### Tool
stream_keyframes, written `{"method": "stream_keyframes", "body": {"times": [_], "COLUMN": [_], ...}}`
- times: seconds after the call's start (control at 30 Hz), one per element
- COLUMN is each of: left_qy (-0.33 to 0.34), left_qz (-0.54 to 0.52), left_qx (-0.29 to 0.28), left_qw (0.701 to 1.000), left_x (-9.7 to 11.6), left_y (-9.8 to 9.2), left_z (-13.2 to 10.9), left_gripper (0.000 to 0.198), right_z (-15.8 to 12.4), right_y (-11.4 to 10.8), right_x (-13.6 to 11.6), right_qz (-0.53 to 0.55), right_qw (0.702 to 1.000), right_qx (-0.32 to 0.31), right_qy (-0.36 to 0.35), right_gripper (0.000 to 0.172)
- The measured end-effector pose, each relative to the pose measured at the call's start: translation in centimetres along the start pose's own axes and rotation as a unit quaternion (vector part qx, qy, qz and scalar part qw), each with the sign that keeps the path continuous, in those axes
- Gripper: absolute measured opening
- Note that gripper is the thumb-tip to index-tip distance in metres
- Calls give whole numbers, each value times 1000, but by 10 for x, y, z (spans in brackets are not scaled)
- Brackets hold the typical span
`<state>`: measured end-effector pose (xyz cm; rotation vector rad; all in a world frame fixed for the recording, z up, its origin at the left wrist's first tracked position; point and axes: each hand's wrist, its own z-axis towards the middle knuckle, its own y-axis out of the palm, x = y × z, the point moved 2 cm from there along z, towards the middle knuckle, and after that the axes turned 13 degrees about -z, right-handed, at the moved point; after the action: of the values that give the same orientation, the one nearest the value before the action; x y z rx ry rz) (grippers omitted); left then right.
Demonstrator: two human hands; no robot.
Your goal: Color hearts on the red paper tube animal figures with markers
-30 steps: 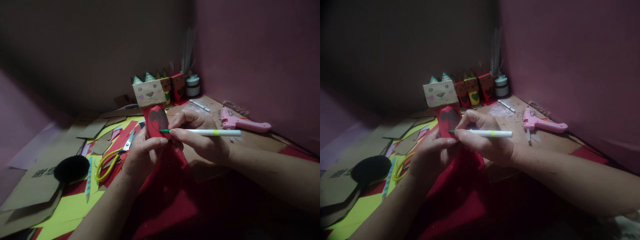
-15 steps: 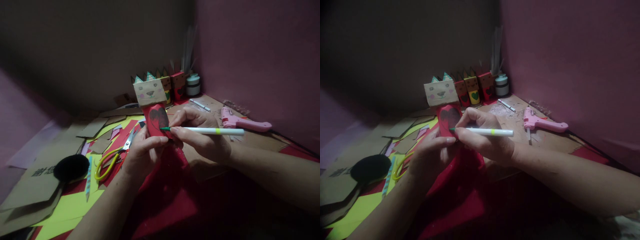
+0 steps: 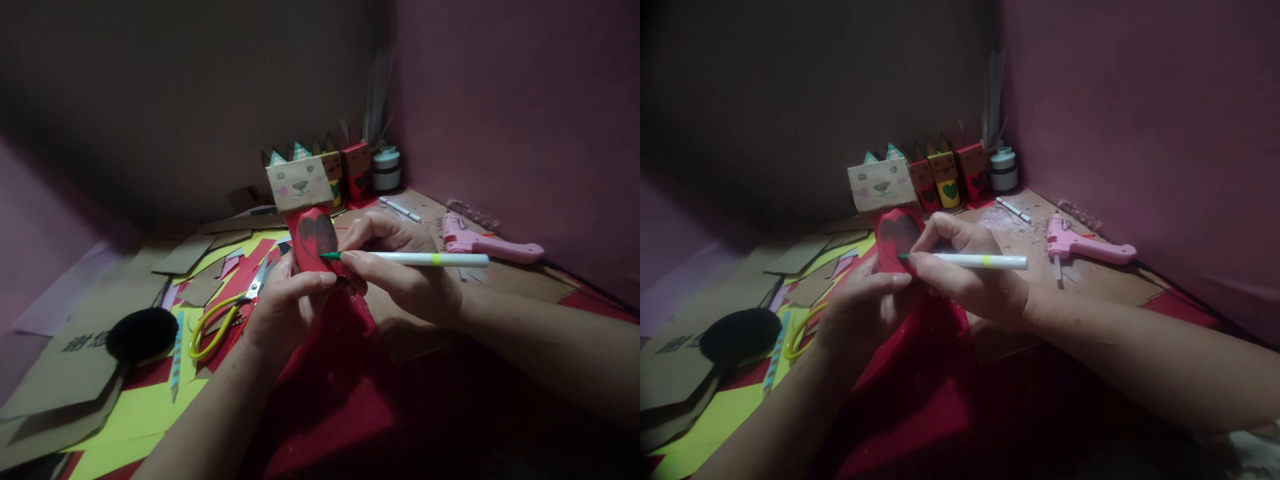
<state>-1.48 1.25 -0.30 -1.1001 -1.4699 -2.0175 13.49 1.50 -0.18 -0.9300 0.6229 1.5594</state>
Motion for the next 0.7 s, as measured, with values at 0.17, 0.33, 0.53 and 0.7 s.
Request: {"method": "stream_keyframes", "body": {"times": [0.17,0.33,0.53,0.7], "left_qy": [11,13,9,6], "left_qz": [3,1,3,-12], "left_qx": [23,20,19,33], "left_qw": [1000,1000,1000,999], "left_x": [1,0,1,1], "left_y": [0,-1,1,-2], "left_z": [0,1,-1,0], "left_gripper": [26,22,28,30], "right_z": [-1,-1,0,-1], "right_y": [-1,-2,-1,-2], "right_x": [-1,-1,-1,0], "right_qz": [-18,-29,-13,-10], "right_qw": [1000,1000,1000,1000], "right_qx": [-8,-9,-9,-8], "right_qy": [2,5,9,15], "right_gripper": [13,10,10,11]}}
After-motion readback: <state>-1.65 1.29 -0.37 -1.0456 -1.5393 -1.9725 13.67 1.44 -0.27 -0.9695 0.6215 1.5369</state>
